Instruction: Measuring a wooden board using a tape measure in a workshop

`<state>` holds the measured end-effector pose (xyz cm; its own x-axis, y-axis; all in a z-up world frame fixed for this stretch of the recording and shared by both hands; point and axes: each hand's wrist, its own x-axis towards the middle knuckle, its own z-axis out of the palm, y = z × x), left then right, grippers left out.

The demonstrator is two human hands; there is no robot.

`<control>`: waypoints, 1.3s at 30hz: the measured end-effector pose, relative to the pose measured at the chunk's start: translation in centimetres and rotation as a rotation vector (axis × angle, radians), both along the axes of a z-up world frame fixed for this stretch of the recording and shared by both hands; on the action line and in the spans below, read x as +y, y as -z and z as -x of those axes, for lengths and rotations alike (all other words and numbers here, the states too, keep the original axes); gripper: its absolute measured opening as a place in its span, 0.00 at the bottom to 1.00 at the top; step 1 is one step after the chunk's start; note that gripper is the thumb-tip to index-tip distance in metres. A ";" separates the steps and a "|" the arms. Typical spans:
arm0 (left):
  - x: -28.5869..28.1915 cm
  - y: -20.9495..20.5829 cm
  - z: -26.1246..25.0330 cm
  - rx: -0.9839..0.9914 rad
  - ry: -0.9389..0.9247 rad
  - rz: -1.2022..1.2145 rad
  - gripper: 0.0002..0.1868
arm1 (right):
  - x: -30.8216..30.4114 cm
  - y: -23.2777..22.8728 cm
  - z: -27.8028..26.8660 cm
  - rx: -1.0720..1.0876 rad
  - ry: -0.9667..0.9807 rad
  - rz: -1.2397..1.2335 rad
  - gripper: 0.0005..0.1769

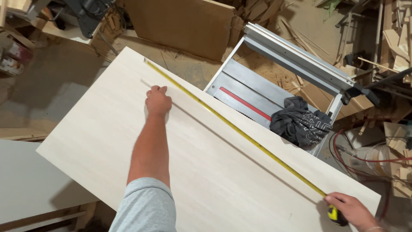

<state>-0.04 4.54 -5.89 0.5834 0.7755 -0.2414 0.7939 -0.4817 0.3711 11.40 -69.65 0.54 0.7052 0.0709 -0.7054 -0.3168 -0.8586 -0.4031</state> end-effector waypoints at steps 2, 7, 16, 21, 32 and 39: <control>0.6 0.3 0.1 -0.017 -0.011 0.034 0.31 | -3.5 0.6 -0.8 -0.015 -0.035 0.075 0.20; 1.6 0.8 -0.2 -0.036 -0.121 0.126 0.27 | -10.2 2.6 -3.3 0.088 -0.027 0.275 0.22; 1.2 0.3 -1.0 -0.059 -0.239 0.106 0.20 | -11.3 2.5 -3.3 0.095 0.118 0.387 0.23; -0.1 -1.7 -0.8 -0.040 -0.195 0.067 0.22 | -12.8 4.0 -3.1 0.023 -0.009 0.341 0.19; -1.3 -4.0 -1.0 -0.040 -0.197 0.059 0.22 | -11.1 3.3 -3.0 0.046 -0.031 0.356 0.20; -1.3 -3.2 -1.1 -0.052 -0.197 0.023 0.21 | -12.0 4.5 -2.9 0.039 -0.014 0.267 0.18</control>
<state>1.03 3.23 -2.72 0.4333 0.8704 -0.2340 0.8514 -0.3101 0.4230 14.34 -81.67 -3.92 0.6771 -0.1118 -0.7273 -0.3149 -0.9374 -0.1490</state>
